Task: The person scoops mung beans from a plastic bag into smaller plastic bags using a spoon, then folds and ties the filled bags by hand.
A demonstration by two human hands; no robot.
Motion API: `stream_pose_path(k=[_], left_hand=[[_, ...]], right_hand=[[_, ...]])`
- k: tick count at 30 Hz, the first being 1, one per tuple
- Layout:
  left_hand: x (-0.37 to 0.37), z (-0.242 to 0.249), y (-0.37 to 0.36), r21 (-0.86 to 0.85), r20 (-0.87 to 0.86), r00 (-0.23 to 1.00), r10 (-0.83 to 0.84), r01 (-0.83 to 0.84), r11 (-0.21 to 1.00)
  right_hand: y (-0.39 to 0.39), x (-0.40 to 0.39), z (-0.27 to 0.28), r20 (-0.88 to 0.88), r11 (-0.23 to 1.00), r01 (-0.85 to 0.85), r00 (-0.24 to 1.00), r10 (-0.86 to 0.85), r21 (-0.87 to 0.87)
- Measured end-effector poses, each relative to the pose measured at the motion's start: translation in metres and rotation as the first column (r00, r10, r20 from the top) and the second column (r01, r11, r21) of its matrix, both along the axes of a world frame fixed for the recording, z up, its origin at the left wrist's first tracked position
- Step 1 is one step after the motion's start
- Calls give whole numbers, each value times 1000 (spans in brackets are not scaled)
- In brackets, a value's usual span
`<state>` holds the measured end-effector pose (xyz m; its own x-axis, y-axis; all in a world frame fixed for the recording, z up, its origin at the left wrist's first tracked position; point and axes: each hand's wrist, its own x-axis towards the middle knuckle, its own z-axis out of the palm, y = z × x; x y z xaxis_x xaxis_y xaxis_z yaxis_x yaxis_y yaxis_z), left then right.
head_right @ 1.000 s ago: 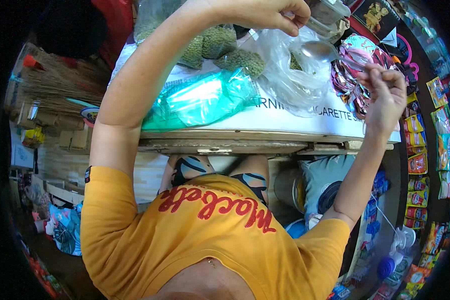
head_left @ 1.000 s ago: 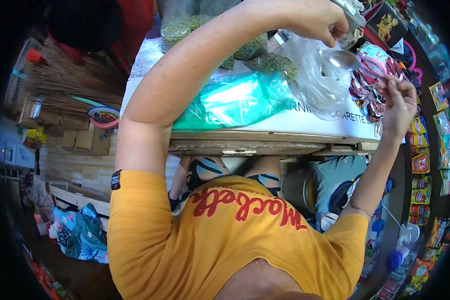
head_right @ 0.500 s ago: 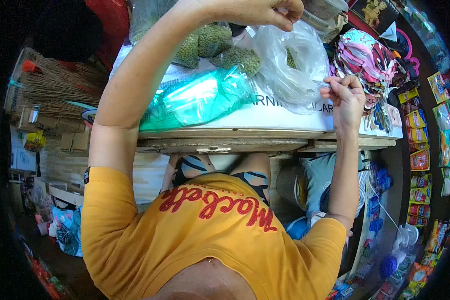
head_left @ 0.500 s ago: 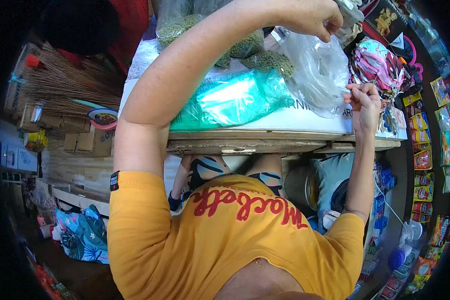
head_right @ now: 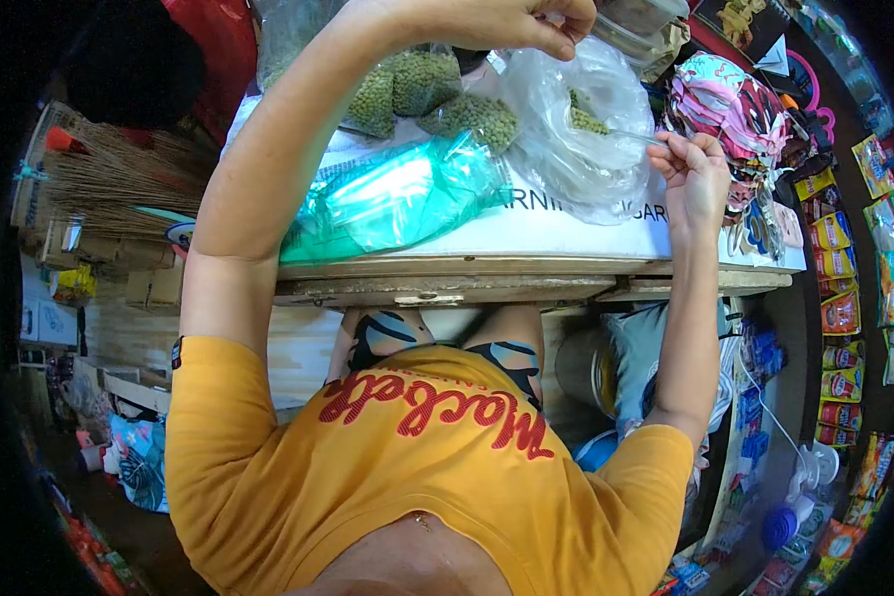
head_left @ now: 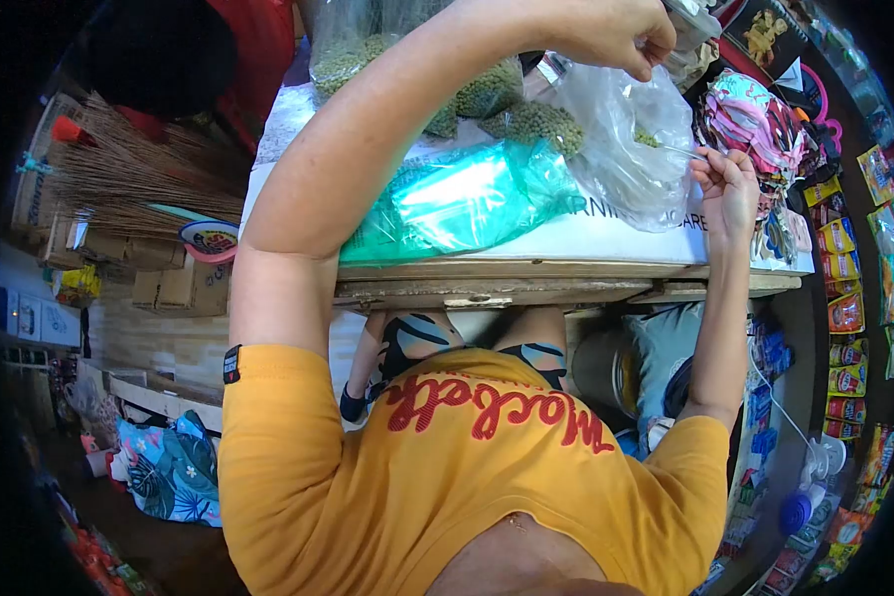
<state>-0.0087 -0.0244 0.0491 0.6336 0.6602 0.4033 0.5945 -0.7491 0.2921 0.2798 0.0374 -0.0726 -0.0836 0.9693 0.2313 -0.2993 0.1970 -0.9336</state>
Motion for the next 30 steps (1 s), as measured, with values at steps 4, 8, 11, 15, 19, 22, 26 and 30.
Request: stream_pose_path(k=[4,8,11,15,19,22,26,30], left_hand=[[-1,5,-5,-26,-14,1000,9,-10,1000],[-1,5,-4,-23,-25,1000,-4,4,1000],[0,2,-1,-26,-15,1000,-25,25,999],[0,0,2,-18,-18,1000,-25,25,1000],[0,-1,2,-21,-24,999,-24,24,999],[2,-1,3,-38,-28,1000,-14,13,999],[1,-4,6,14,-18,999,-36,36,999],[1,-4,3,71,7,997,-73,72,995]], right_hand=[[6,5,3,-22,1000,12,1000,-11,21],[11,11,6,-48,999,15,999,-13,37],[11,16,12,-53,999,13,999,-10,48],[7,20,24,-39,996,44,998,-41,76],[8,27,40,-14,993,53,999,-52,105],[15,32,54,4,987,44,999,-45,155],[15,19,77,1,982,14,1000,-14,191],[15,-10,91,91,973,-63,995,44,222]])
